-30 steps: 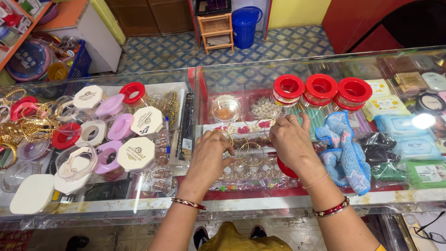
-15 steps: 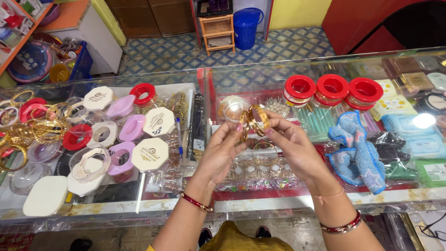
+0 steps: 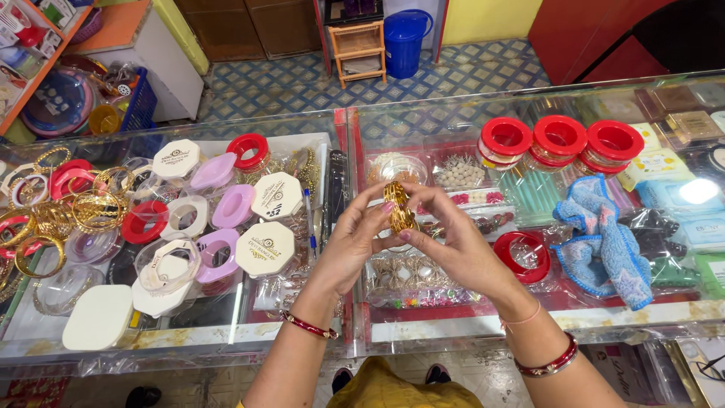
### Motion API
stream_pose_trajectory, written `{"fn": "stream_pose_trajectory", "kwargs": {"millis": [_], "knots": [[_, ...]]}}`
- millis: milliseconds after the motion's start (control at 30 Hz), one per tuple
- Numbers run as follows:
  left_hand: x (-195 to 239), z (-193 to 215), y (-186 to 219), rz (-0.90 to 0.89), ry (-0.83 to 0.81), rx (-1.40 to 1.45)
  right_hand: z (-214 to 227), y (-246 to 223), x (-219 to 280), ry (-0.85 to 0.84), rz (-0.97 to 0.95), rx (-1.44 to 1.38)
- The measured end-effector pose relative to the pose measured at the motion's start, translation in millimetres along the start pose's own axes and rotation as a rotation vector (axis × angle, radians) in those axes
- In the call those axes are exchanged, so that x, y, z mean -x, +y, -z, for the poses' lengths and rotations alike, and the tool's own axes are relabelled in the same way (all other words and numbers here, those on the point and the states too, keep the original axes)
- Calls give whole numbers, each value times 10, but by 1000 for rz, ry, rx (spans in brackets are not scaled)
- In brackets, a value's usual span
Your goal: The person cleans gold bangles with a blue cloth at a glass display counter. They pick up bangles, wipe them, and place them into red plastic rings or back onto the counter. The person also handles red plastic rings and other jewelry items during the process.
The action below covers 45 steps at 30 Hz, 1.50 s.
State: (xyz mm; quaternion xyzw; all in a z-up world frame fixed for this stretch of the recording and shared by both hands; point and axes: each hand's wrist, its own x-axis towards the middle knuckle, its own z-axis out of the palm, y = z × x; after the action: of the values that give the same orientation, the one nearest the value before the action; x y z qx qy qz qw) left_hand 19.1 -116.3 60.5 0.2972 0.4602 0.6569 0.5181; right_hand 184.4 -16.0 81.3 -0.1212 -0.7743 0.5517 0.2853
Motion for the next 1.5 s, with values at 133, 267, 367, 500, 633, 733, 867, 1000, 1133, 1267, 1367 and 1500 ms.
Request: {"fn": "stream_pose_trajectory", "kwargs": {"millis": [133,267,367,500,633,733,867,1000,1133,1267,1367,1500], "knots": [[10,90,3,66,-38,-43,21,-144,-64,5,32,171],[40,131,-30,106,-12,14,6,-291,-115,8,93,365],[66,148,-43,162,53,-30,-3,-334,-128,11,64,402],[99,201,-34,189,18,-56,-11,-313,-111,53,115,402],[105,249,-55,186,1,-74,-11,-263,-86,44,195,409],[128,241,-53,155,-35,-66,-8,-244,-92,32,222,446],[177,226,54,143,-88,-94,-41,-259,-132,28,252,480],[163,194,107,75,-1,-123,-12,-272,-127,-23,257,256],[221,317,165,29,77,-41,134,-132,-111,66,11,552],[242,473,110,18,112,41,63,60,-22,-69,14,806],[233,529,34,-1,73,126,-23,139,6,-130,-18,849],[229,527,-2,5,92,167,-19,219,47,-76,6,839]]}}
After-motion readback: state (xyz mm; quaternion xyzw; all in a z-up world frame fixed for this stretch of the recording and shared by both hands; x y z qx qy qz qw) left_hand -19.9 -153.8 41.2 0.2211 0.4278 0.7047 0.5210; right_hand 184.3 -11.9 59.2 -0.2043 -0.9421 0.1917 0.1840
